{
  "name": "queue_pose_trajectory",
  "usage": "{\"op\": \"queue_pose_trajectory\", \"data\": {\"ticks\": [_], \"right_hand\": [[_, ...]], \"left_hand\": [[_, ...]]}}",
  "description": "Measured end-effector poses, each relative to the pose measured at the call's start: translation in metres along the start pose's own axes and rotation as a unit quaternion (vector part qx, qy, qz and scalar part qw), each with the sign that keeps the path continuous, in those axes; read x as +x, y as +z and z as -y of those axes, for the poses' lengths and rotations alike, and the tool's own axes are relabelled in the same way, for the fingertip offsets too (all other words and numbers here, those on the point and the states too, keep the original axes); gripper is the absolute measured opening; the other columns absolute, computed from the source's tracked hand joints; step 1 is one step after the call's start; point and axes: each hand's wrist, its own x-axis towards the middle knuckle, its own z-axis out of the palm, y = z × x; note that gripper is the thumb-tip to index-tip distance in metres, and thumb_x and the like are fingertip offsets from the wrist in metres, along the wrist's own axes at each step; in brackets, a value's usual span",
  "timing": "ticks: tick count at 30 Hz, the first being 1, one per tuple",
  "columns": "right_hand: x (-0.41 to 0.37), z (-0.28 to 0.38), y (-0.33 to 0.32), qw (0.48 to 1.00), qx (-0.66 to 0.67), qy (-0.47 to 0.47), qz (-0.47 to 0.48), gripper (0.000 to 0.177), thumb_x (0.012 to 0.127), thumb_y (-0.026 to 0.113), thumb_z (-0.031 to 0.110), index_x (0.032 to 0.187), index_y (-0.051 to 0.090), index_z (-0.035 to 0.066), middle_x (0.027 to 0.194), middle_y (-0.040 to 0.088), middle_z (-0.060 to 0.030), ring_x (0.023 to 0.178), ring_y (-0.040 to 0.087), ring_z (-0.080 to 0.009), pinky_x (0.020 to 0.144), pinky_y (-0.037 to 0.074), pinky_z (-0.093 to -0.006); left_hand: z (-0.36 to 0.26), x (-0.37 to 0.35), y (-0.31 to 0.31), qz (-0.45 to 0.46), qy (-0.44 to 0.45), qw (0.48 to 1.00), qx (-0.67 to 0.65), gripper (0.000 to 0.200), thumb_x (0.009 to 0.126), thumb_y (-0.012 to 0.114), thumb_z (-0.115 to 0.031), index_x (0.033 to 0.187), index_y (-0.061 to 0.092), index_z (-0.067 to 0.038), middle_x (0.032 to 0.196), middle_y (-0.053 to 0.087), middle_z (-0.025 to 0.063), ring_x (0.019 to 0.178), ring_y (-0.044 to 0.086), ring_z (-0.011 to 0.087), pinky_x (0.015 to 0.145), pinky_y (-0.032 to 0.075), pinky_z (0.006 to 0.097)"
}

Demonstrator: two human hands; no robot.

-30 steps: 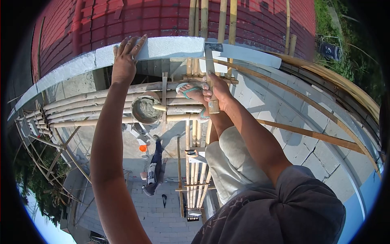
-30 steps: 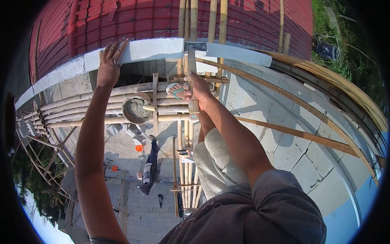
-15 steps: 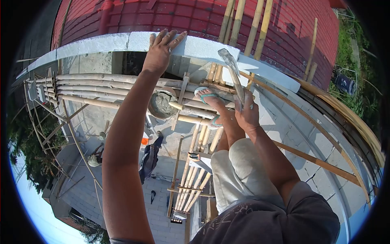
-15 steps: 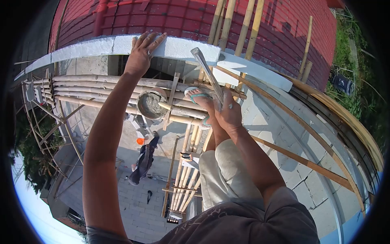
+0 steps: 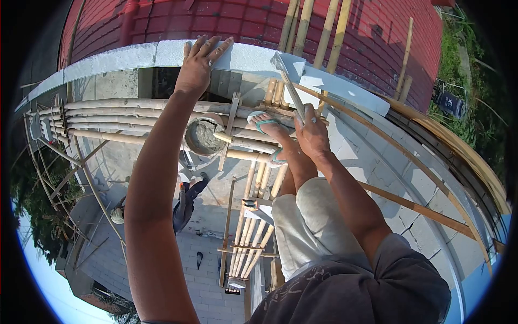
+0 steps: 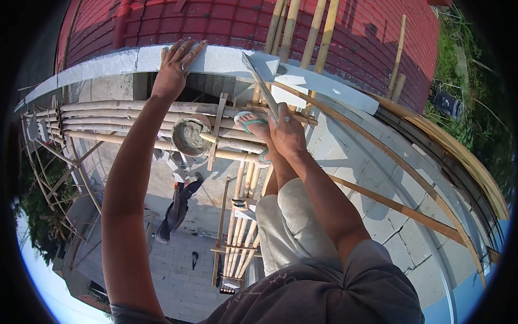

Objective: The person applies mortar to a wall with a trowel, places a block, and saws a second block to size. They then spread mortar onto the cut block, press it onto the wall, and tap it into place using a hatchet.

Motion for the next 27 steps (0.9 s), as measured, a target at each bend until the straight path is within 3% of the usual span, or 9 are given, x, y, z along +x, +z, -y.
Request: {"op": "queue_pose_trajectory", "data": {"ticks": [2, 4, 5, 9, 12, 14, 15, 23, 27], "right_hand": [[0.0, -0.002, -0.006, 0.998, -0.011, 0.036, 0.046, 0.031, 0.097, 0.06, 0.018, 0.12, 0.045, 0.004, 0.091, 0.064, -0.0252, 0.082, 0.065, -0.0471, 0.068, 0.053, -0.0527], [-0.01, -0.024, -0.002, 0.926, -0.252, -0.28, -0.026, 0.036, 0.096, 0.061, 0.021, 0.126, 0.049, 0.004, 0.098, 0.064, -0.0242, 0.088, 0.066, -0.0389, 0.076, 0.056, -0.0442], [-0.021, -0.027, 0.0, 0.992, -0.031, -0.119, 0.03, 0.032, 0.097, 0.06, 0.021, 0.124, 0.052, 0.006, 0.111, 0.062, -0.0217, 0.097, 0.064, -0.0346, 0.084, 0.053, -0.0427], [-0.045, -0.037, -0.005, 0.994, 0.08, -0.073, 0.026, 0.028, 0.098, 0.059, 0.022, 0.12, 0.055, 0.005, 0.103, 0.066, -0.0198, 0.089, 0.067, -0.0362, 0.077, 0.053, -0.0437], [-0.06, -0.061, 0.001, 0.99, 0.087, -0.052, 0.095, 0.027, 0.099, 0.06, 0.024, 0.111, 0.054, 0.001, 0.078, 0.066, -0.0132, 0.068, 0.066, -0.0227, 0.061, 0.05, -0.0379], [-0.07, -0.069, 0.001, 0.983, 0.071, -0.014, 0.17, 0.025, 0.099, 0.06, 0.025, 0.105, 0.053, 0.002, 0.069, 0.064, -0.0103, 0.061, 0.064, -0.0192, 0.056, 0.049, -0.0362], [-0.072, -0.071, -0.002, 0.968, 0.054, 0.049, 0.239, 0.032, 0.098, 0.061, 0.031, 0.11, 0.052, 0.002, 0.081, 0.068, -0.0218, 0.076, 0.068, -0.043, 0.063, 0.051, -0.0465], [-0.074, -0.079, 0.002, 0.932, -0.114, 0.05, 0.341, 0.044, 0.097, 0.059, 0.045, 0.104, 0.053, 0.002, 0.082, 0.066, -0.0288, 0.084, 0.067, -0.047, 0.07, 0.049, -0.0517], [-0.067, -0.1, 0.008, 0.895, -0.251, 0.024, 0.369, 0.061, 0.092, 0.061, 0.049, 0.119, 0.054, -0.005, 0.107, 0.064, -0.0348, 0.108, 0.062, -0.0484, 0.09, 0.049, -0.0507]], "left_hand": [[-0.002, 0.001, 0.0, 0.007, -0.015, 1.0, 0.006, 0.082, 0.092, 0.052, 0.001, 0.156, 0.023, -0.042, 0.156, 0.037, -0.0002, 0.146, 0.032, 0.0271, 0.122, 0.024, 0.053], [-0.002, -0.001, 0.005, -0.023, -0.006, 1.0, 0.009, 0.078, 0.093, 0.055, -0.002, 0.155, 0.027, -0.039, 0.159, 0.033, -0.0013, 0.148, 0.029, 0.0254, 0.123, 0.022, 0.0533], [-0.004, -0.003, 0.005, 0.0, -0.015, 0.997, 0.075, 0.085, 0.093, 0.052, -0.001, 0.157, 0.015, -0.043, 0.164, 0.024, -0.0056, 0.151, 0.023, 0.0228, 0.124, 0.018, 0.0521], [-0.026, -0.033, 0.001, -0.17, -0.11, 0.976, -0.085, 0.087, 0.086, 0.052, 0.005, 0.157, 0.023, -0.035, 0.162, 0.028, -0.0025, 0.15, 0.026, 0.025, 0.123, 0.02, 0.0505], [-0.065, -0.08, 0.002, -0.248, -0.238, 0.925, -0.159, 0.084, 0.081, 0.056, 0.006, 0.155, 0.031, -0.023, 0.158, 0.036, 0.0074, 0.146, 0.032, 0.03, 0.119, 0.028, 0.0495], [-0.106, -0.122, 0.023, -0.257, -0.402, 0.788, -0.389, 0.075, 0.083, 0.058, 0.001, 0.153, 0.036, -0.017, 0.149, 0.047, 0.0153, 0.138, 0.044, 0.0345, 0.112, 0.038, 0.0447], [-0.129, -0.146, 0.04, -0.219, -0.441, 0.756, -0.431, 0.07, 0.085, 0.059, -0.003, 0.15, 0.039, -0.015, 0.142, 0.053, 0.0181, 0.13, 0.051, 0.0358, 0.108, 0.042, 0.0434], [-0.346, -0.328, 0.113, 0.064, -0.532, 0.574, -0.619, 0.052, 0.084, 0.067, -0.018, 0.134, 0.056, -0.008, 0.118, 0.068, 0.02, 0.102, 0.067, 0.0368, 0.089, 0.053, 0.0439], [-0.409, -0.386, 0.098, 0.117, -0.592, 0.497, -0.623, 0.053, 0.085, 0.068, -0.023, 0.135, 0.057, -0.007, 0.117, 0.069, 0.0177, 0.101, 0.069, 0.0325, 0.089, 0.054, 0.042]]}}
